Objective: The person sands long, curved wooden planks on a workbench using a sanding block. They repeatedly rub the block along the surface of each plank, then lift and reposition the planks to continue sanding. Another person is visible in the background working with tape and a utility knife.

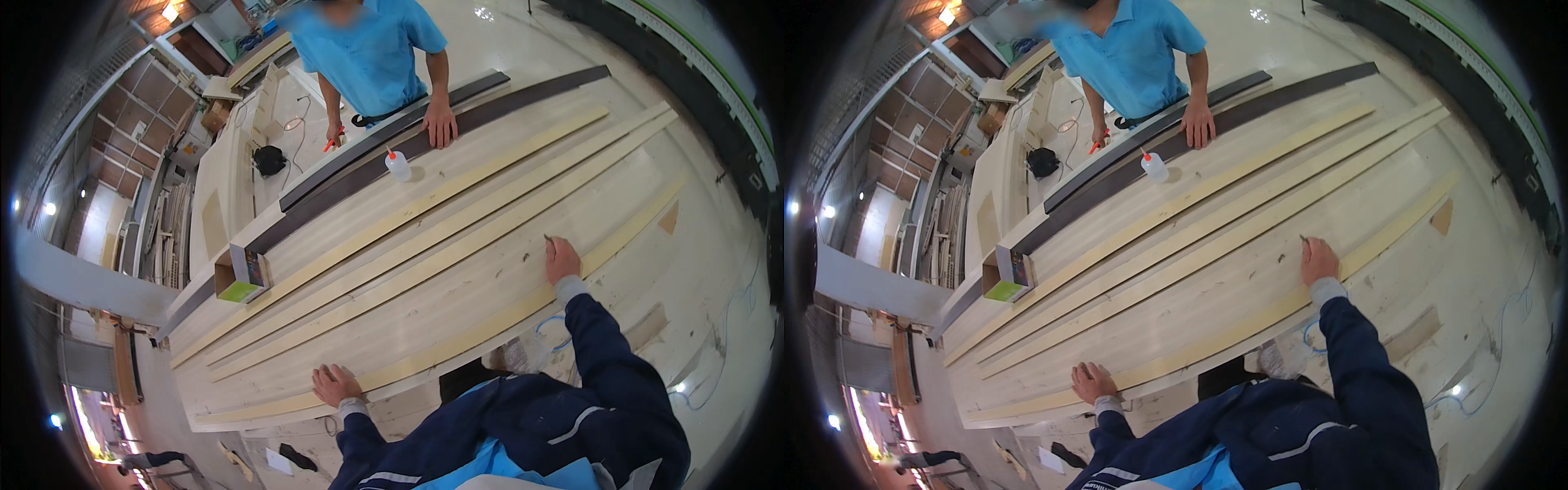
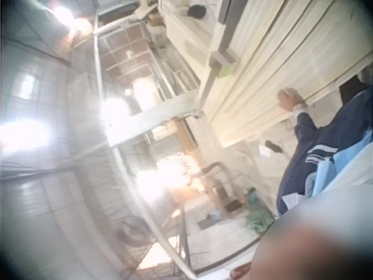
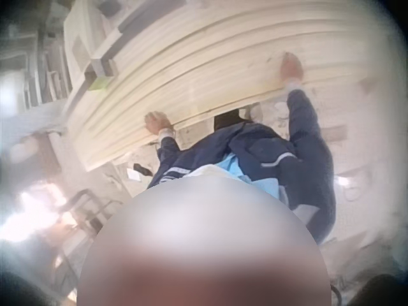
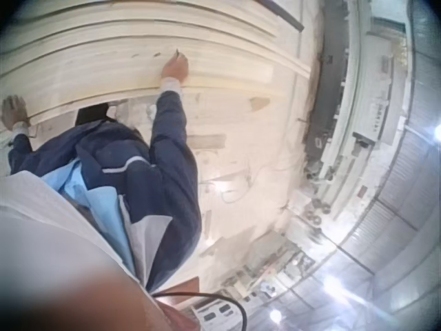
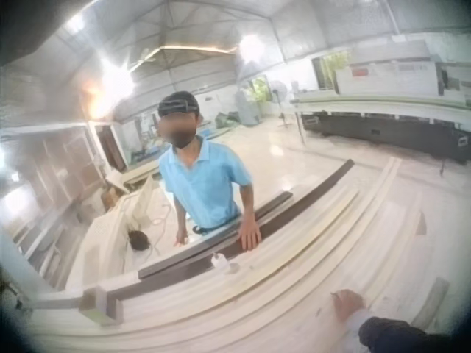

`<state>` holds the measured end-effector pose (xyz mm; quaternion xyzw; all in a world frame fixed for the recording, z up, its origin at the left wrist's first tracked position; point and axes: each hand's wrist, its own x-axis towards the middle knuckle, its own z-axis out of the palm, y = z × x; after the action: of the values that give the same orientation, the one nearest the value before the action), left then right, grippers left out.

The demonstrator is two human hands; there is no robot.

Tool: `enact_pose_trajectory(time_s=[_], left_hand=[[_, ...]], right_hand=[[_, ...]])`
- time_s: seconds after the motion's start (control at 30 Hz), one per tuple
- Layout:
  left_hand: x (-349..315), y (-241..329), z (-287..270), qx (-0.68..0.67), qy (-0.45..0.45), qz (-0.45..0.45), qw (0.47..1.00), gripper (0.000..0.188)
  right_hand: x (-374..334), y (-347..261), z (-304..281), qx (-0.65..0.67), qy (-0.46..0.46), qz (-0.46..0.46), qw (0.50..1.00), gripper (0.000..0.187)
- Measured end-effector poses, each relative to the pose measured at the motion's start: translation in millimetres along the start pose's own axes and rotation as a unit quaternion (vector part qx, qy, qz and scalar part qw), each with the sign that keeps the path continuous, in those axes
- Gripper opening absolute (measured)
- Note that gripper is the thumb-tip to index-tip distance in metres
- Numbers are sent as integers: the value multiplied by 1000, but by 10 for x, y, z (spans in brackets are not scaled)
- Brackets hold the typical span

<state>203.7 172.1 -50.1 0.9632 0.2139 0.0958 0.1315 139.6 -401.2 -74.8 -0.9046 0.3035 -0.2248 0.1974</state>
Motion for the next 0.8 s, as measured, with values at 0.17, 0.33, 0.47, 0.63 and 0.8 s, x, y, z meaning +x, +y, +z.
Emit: enact_pose_trajectory(time_s=[0.17,0.33,0.47,0.63,0.8], left_hand=[[-20,43,-35,-11,-8,-10,1000,51],[-47,102,-93,-4,-21,-9,1000,51],[-57,126,-108,-11,-25,-18,999,51],[-62,87,-68,-7,-14,-10,1000,52],[-32,26,-16,6,-3,5,1000,51]], right_hand=[[-6,83,76,13,9,20,1000,16],[-11,63,52,19,25,23,999,15],[3,17,7,43,17,44,998,15],[13,-47,-74,36,-21,77,996,18],[16,-98,-117,36,-51,105,993,23]])
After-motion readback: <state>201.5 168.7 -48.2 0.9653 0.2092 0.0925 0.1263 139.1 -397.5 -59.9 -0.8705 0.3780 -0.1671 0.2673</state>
